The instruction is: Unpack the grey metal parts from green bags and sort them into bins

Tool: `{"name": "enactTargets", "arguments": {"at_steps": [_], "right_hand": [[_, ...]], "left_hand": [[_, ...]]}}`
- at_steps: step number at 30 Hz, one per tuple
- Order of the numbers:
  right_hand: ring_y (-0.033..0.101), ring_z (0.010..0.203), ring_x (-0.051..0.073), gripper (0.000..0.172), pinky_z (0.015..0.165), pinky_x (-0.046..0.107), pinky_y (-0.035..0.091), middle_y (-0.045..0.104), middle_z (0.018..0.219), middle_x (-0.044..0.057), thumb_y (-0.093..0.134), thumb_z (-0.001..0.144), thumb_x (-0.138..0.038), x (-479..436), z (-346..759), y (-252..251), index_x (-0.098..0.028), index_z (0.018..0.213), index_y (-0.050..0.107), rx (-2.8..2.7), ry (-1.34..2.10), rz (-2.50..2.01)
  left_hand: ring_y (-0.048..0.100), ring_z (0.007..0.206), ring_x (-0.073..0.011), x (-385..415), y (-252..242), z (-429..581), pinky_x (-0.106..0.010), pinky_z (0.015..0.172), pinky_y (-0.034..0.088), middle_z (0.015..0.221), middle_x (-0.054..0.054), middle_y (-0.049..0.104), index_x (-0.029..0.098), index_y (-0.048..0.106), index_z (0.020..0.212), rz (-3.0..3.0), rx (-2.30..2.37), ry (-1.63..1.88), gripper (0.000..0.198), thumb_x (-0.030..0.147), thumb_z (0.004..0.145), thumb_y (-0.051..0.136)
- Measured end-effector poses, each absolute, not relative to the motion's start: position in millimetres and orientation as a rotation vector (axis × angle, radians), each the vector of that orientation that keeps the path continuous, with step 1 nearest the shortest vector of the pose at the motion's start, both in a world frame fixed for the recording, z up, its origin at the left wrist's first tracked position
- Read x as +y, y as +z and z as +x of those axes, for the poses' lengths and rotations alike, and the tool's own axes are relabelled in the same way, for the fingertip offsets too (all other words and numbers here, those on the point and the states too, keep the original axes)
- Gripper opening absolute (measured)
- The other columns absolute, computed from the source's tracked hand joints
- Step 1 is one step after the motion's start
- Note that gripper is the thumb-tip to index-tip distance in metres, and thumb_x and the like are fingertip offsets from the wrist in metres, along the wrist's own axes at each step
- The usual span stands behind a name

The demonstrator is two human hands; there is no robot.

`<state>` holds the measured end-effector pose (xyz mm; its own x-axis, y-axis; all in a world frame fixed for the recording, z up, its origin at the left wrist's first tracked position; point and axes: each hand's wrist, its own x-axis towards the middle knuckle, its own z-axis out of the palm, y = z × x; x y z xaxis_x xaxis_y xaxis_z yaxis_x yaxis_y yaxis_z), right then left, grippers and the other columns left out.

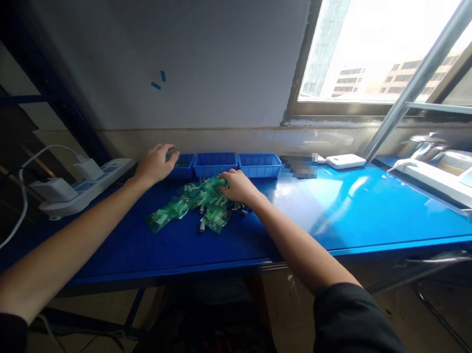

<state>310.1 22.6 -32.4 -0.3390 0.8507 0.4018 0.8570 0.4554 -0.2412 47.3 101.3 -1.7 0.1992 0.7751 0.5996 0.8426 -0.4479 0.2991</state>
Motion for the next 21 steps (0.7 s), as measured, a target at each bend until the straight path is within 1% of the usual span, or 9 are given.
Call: {"name": "enactTargets", "arguments": {"at_steps": [2,4,6,9,12,15,17,19,21], "right_hand": [[0.058,0.103,0.027,0.039,0.091,0.037,0.043,0.065,0.107,0.015,0.061,0.083,-0.027,24.6,310.7,-34.9,-0.014,0.119,0.064,-2.264,-0.038,-1.433],[0.058,0.104,0.027,0.037,0.093,0.038,0.041,0.066,0.106,0.015,0.060,0.085,-0.029,26.2,312.0,-35.4,-0.014,0.118,0.065,-2.273,-0.044,-1.438],[0.057,0.105,0.027,0.036,0.094,0.038,0.040,0.066,0.104,0.014,0.059,0.086,-0.030,26.5,312.4,-34.4,-0.014,0.117,0.066,-2.277,-0.040,-1.440],[0.057,0.104,0.027,0.035,0.095,0.039,0.039,0.066,0.102,0.014,0.058,0.087,-0.033,23.5,310.0,-31.3,-0.014,0.115,0.066,-2.280,-0.037,-1.434],[0.054,0.106,0.027,0.036,0.095,0.041,0.039,0.065,0.104,0.014,0.056,0.088,-0.035,16.4,304.6,-26.2,-0.014,0.116,0.066,-2.282,-0.027,-1.411],[0.052,0.108,0.028,0.037,0.094,0.041,0.040,0.063,0.107,0.014,0.054,0.089,-0.037,8.1,298.5,-20.4,-0.016,0.118,0.065,-2.263,-0.015,-1.387],[0.051,0.109,0.028,0.038,0.094,0.041,0.040,0.063,0.107,0.014,0.053,0.090,-0.037,3.6,294.8,-17.3,-0.017,0.119,0.065,-2.252,-0.011,-1.375],[0.051,0.110,0.029,0.038,0.094,0.041,0.040,0.063,0.107,0.014,0.053,0.090,-0.037,0.7,291.7,-15.3,-0.016,0.119,0.064,-2.259,-0.008,-1.366],[0.051,0.110,0.029,0.037,0.094,0.041,0.040,0.063,0.107,0.014,0.053,0.090,-0.035,-1.2,290.1,-13.3,-0.015,0.119,0.065,-2.280,-0.007,-1.362]], "left_hand": [[0.056,0.092,-0.0222,122.5,6.1,41.3,-0.038,0.093,0.041,0.105,-0.012,0.065,0.008,0.060,0.116,-2.431,-1.675,-0.981,0.039,0.037,0.089,0.056],[0.056,0.075,-0.0163,139.2,8.5,33.8,-0.032,0.085,0.044,0.083,-0.004,0.066,0.007,0.066,0.099,-2.533,-1.726,-0.856,0.025,0.024,0.082,0.065],[0.056,0.071,-0.0141,147.9,7.2,26.3,-0.029,0.083,0.045,0.076,-0.001,0.065,0.008,0.068,0.095,-2.649,-1.768,-0.692,0.017,0.017,0.084,0.059],[0.060,0.085,-0.0190,142.9,3.7,19.9,-0.032,0.089,0.044,0.090,-0.004,0.068,0.012,0.068,0.105,-2.676,-1.770,-0.613,0.026,0.017,0.087,0.050],[0.058,0.107,-0.0235,118.3,2.2,22.7,-0.033,0.099,0.040,0.115,-0.008,0.066,0.018,0.066,0.113,-2.552,-1.574,-0.802,0.031,0.024,0.088,0.048],[0.058,0.107,-0.0233,82.7,2.4,28.9,-0.032,0.098,0.041,0.113,-0.008,0.066,0.019,0.068,0.106,-2.604,-1.430,-0.870,0.034,0.037,0.089,0.045],[0.061,0.101,-0.0231,61.4,2.6,29.7,-0.030,0.091,0.044,0.109,-0.006,0.068,0.021,0.069,0.107,-2.914,-1.367,-0.578,0.040,0.049,0.086,0.049],[0.060,0.106,-0.0245,47.6,1.8,27.5,-0.030,0.090,0.044,0.117,-0.005,0.065,0.025,0.067,0.113,-3.152,-1.303,-0.206,0.049,0.057,0.078,0.058],[0.059,0.108,-0.0258,42.3,-0.3,25.3,-0.030,0.089,0.045,0.119,-0.006,0.064,0.025,0.065,0.115,-3.197,-1.343,-0.078,0.057,0.062,0.072,0.062]]}}
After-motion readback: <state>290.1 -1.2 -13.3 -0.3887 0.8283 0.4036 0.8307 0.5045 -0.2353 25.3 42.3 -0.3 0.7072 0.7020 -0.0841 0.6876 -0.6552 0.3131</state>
